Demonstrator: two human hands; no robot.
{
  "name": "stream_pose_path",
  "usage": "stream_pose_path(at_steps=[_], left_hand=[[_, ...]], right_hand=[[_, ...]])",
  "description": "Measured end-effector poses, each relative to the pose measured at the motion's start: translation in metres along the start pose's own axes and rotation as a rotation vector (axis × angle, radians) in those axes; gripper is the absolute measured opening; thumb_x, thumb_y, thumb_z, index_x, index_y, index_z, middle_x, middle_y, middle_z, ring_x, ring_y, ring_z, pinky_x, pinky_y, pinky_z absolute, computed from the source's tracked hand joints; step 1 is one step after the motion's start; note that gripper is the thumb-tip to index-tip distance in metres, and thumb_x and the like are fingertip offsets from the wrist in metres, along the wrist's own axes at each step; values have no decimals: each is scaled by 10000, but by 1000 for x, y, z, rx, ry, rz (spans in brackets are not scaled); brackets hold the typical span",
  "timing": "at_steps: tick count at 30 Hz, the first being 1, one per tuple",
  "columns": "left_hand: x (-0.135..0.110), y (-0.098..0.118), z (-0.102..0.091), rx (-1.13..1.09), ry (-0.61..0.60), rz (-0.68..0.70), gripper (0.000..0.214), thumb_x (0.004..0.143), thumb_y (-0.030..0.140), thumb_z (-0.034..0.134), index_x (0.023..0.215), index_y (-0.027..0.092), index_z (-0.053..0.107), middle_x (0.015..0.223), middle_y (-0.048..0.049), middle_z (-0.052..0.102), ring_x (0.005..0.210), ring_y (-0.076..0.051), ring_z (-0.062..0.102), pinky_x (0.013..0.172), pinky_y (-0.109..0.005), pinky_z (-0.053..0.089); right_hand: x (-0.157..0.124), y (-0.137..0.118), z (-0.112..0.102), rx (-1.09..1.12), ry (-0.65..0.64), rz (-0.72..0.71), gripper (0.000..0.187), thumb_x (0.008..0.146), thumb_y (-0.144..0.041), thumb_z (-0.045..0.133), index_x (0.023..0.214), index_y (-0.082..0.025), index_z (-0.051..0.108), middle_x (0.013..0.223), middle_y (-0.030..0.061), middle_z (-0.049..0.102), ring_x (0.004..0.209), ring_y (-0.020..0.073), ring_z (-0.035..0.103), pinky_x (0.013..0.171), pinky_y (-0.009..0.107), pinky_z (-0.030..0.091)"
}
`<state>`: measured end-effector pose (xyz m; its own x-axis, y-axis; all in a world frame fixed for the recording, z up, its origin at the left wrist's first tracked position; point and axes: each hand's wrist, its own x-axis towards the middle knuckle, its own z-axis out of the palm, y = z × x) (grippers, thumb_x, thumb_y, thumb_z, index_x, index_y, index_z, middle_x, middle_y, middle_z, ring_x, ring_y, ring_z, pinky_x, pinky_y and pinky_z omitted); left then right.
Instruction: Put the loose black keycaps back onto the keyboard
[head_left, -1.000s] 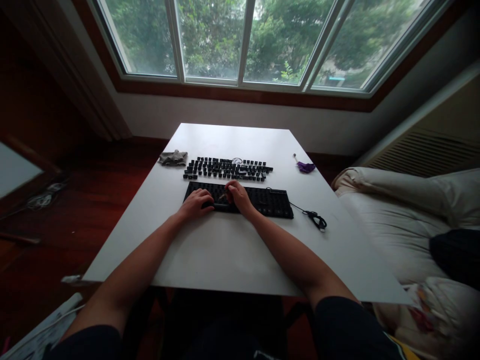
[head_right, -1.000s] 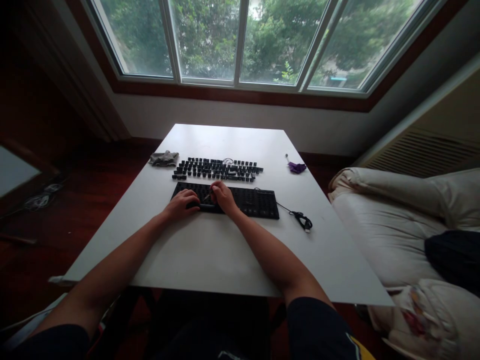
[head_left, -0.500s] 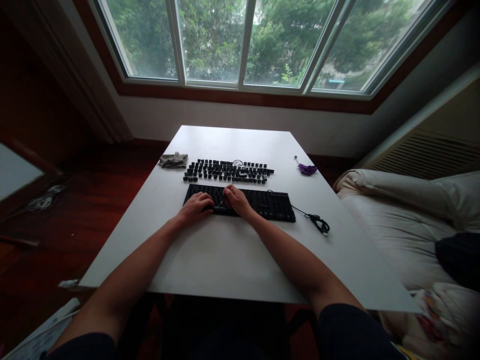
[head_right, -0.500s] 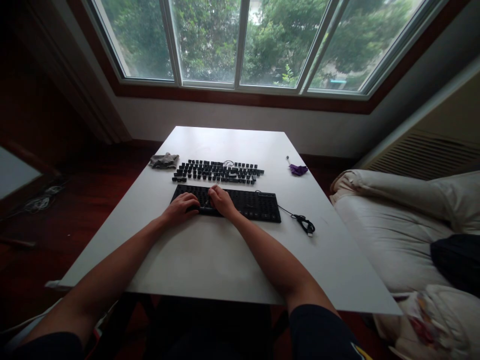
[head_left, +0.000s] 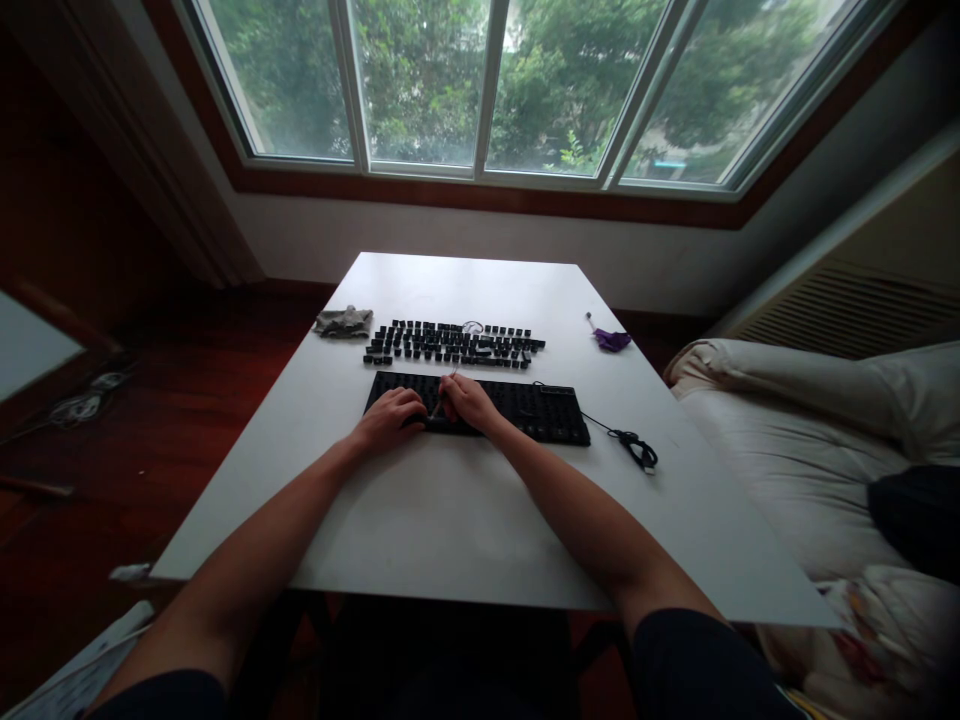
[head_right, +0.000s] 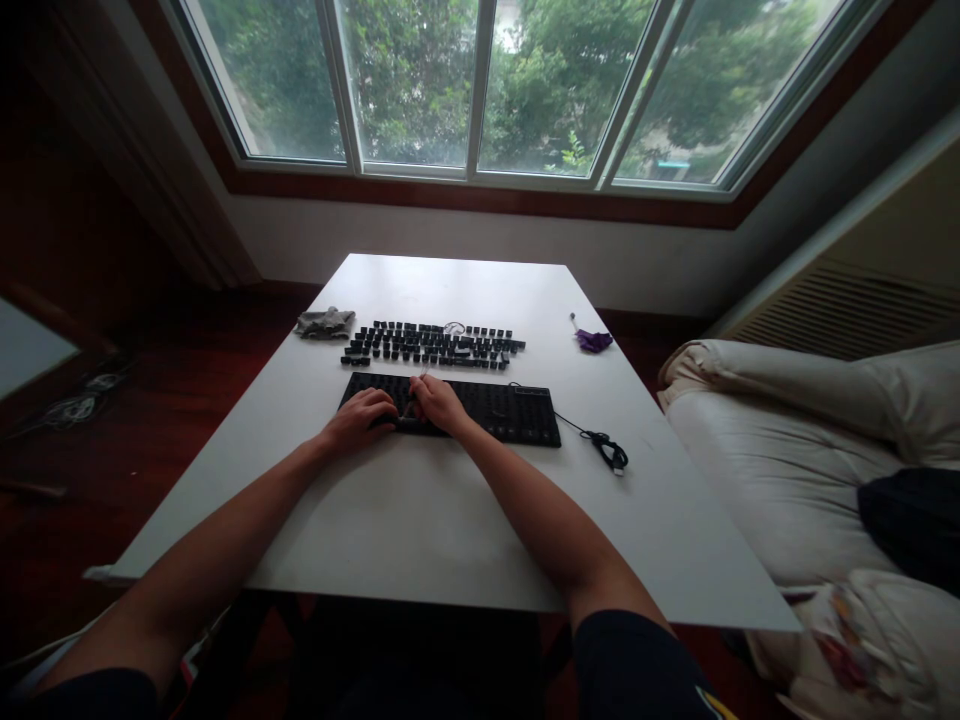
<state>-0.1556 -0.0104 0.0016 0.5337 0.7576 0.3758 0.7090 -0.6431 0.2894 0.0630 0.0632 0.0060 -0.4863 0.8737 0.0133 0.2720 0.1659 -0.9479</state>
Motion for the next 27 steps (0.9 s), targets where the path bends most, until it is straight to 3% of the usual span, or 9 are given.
stream_pose_path(at_steps=[6,11,17,20,27], left_hand=[[0,0,1,-32,12,-21,181,927,330,639,1058,215,687,1060,-72,653,992,-235,580,938,-423,468],[1,-1,1,-31,-9,-34,196,934,359,629,1060,224,692,1062,-75,646,986,-240,572,932,-428,467],[1,-1,2,-32,-9,-46,253,955,436,584,993,210,691,1040,-82,628,978,-237,565,925,-410,468],[1,-1,2,-38,-8,-41,267,961,442,573,984,202,688,1039,-84,624,978,-238,564,918,-409,470],[2,-3,3,-75,6,-64,196,949,375,609,1021,214,694,1019,-68,630,975,-227,572,935,-416,471]], right_hand=[[-16,-7,-1,-100,-29,-185,329,1027,-418,360,879,-214,571,564,-41,584,483,120,540,558,225,420],[-30,-15,1,-390,-11,-410,241,1009,-397,450,981,-229,622,725,3,661,646,154,595,676,245,396],[-36,-15,10,-553,-114,-587,248,966,-447,551,923,-222,646,797,52,684,730,184,606,717,256,385],[-36,-12,14,-535,-83,-589,275,971,-462,540,903,-216,642,777,46,668,699,174,589,707,258,380],[-36,-10,12,-286,43,-384,323,1005,-440,435,917,-208,644,687,0,632,642,146,576,683,241,418]])
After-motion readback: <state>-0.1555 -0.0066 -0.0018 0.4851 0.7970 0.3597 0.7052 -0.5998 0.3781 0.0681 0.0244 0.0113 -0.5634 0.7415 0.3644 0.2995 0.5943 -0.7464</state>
